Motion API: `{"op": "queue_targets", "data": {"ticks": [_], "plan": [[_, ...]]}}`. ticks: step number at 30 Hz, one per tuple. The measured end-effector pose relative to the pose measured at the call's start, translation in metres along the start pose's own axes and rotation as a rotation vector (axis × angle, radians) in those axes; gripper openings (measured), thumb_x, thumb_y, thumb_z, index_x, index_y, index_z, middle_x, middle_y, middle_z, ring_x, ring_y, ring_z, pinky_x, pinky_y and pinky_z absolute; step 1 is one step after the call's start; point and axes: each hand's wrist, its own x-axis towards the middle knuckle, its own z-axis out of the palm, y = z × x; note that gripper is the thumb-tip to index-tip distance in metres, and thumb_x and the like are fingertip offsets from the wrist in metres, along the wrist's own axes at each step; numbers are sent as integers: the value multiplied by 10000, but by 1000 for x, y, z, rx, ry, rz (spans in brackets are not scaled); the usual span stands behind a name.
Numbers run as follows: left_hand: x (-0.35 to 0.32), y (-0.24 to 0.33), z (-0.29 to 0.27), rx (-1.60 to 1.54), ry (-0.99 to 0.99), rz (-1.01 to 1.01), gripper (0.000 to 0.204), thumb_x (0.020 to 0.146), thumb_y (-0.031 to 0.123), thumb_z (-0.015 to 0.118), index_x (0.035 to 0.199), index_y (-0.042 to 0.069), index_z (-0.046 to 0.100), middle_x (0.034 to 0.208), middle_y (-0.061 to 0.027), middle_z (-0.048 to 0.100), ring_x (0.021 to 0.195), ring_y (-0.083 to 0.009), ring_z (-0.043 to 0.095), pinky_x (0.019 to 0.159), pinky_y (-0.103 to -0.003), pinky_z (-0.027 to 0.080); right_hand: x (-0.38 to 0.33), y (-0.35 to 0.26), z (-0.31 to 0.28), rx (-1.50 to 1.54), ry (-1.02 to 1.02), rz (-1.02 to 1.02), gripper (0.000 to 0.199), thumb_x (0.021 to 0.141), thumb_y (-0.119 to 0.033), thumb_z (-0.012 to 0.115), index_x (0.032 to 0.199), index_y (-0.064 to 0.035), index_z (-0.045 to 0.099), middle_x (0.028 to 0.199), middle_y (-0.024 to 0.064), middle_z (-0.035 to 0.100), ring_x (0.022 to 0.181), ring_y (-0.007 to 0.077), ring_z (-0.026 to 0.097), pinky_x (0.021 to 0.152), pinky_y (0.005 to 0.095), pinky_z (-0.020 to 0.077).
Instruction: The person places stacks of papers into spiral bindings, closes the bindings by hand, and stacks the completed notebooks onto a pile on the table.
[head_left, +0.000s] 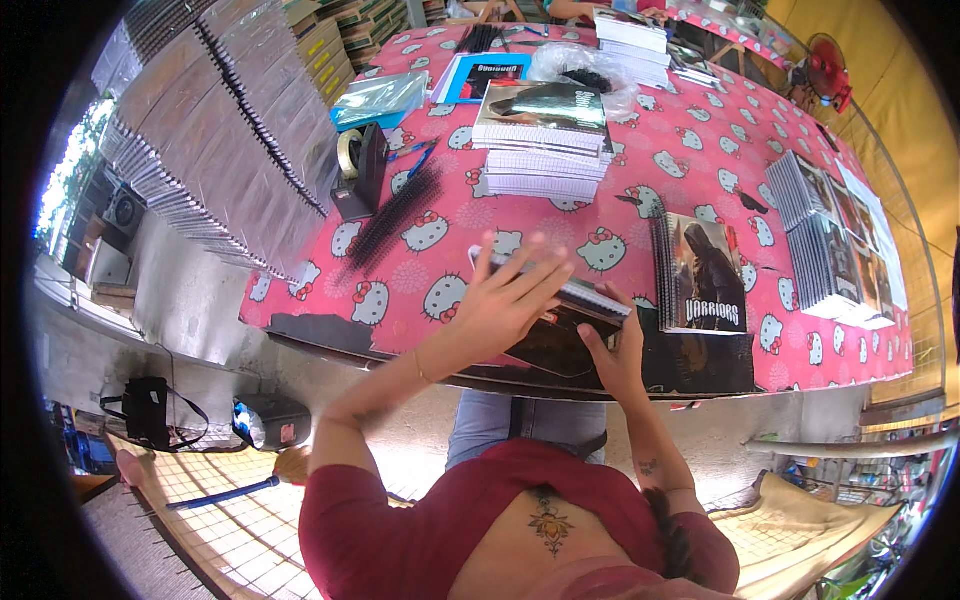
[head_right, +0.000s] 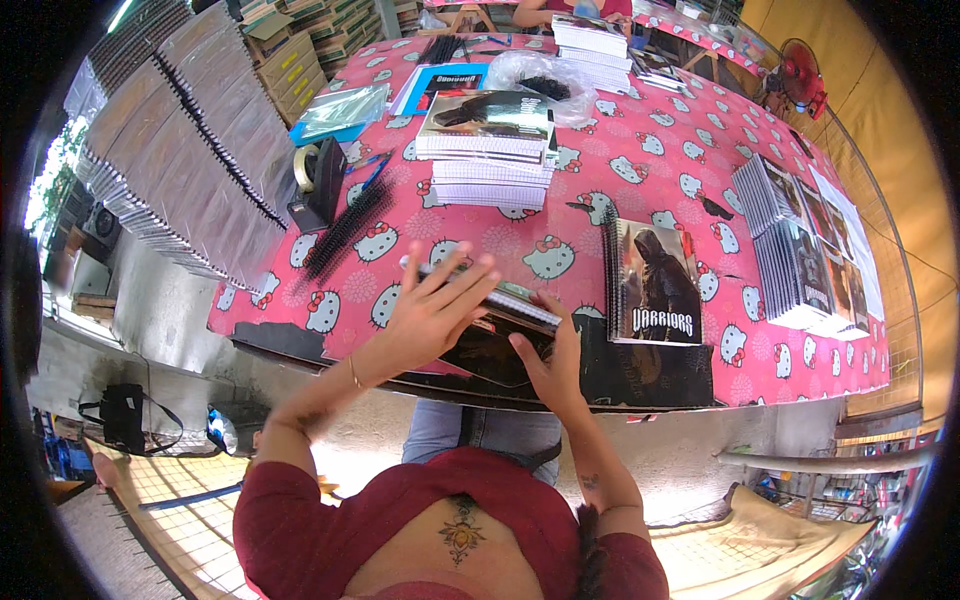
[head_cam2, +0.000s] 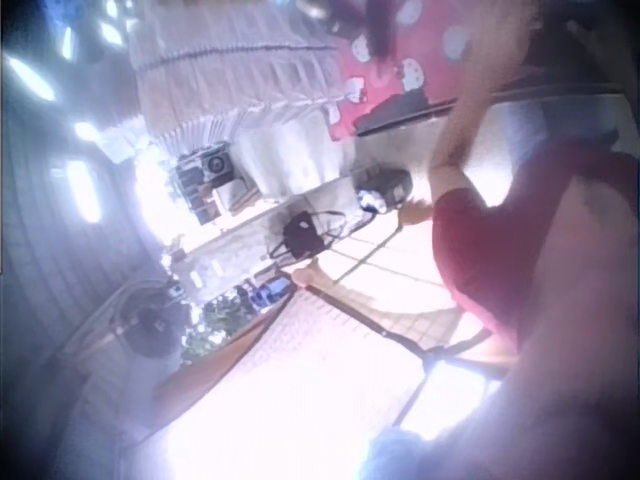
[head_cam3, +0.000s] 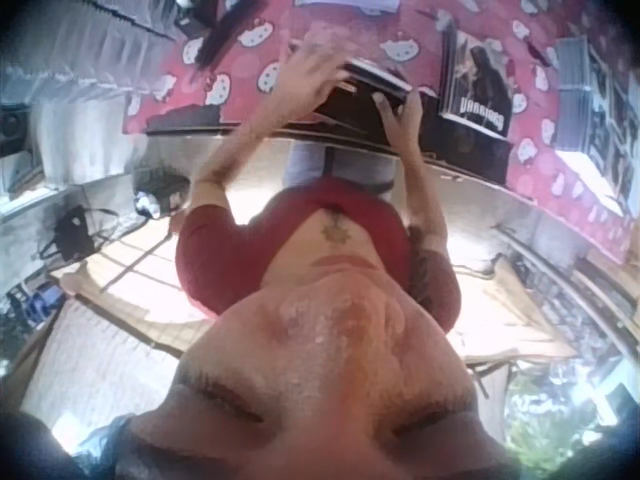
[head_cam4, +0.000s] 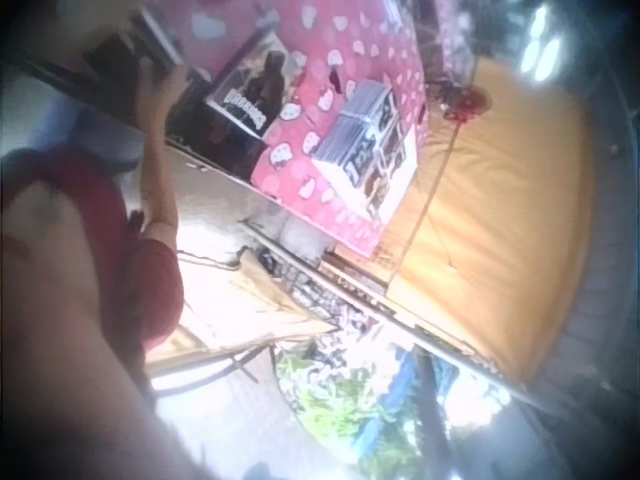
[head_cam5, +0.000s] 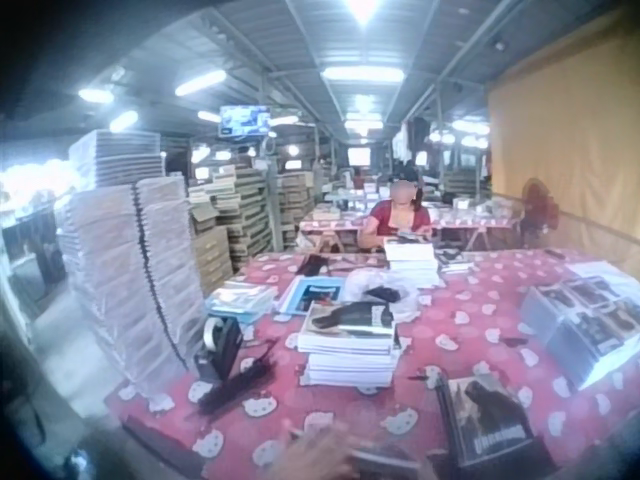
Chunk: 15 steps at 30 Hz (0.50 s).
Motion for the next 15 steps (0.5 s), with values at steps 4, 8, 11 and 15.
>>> {"op": "queue_targets", "data": {"ticks": [4,8,11,15], "plan": [[-45,-14,33,-548,485,-627,553,1085,286,485,1534,-19,377,1378,-161,592,1325,-261,514,1173,-424,289,6,4,10,28,70,-55,600,938,-81,715,1458,5,430,1321,154,602,1224,235,583,1061,369,444],[-56,-43,34,-545,118,-814,510,1086,341,487,1419,-44,513,1301,-160,632,1227,-295,553,1018,-417,434,26,16,-25,130,-94,48,566,957,-242,738,1423,-37,491,1257,101,606,1180,185,570,1030,337,450],[-64,-141,33,314,52,-578,363,1007,262,610,1194,-45,657,1242,-190,646,1125,-377,581,948,-438,486,38,24,-35,140,-139,53,607,953,-267,750,1442,-37,475,1248,80,580,1169,166,537,997,303,447],[-89,-214,42,660,-172,-496,144,886,124,646,976,11,647,1018,-148,651,987,-326,611,840,-393,542,48,16,-33,-19,-22,-104,609,941,-268,750,1440,-46,479,1261,112,582,1194,207,536,1037,358,419]]}}
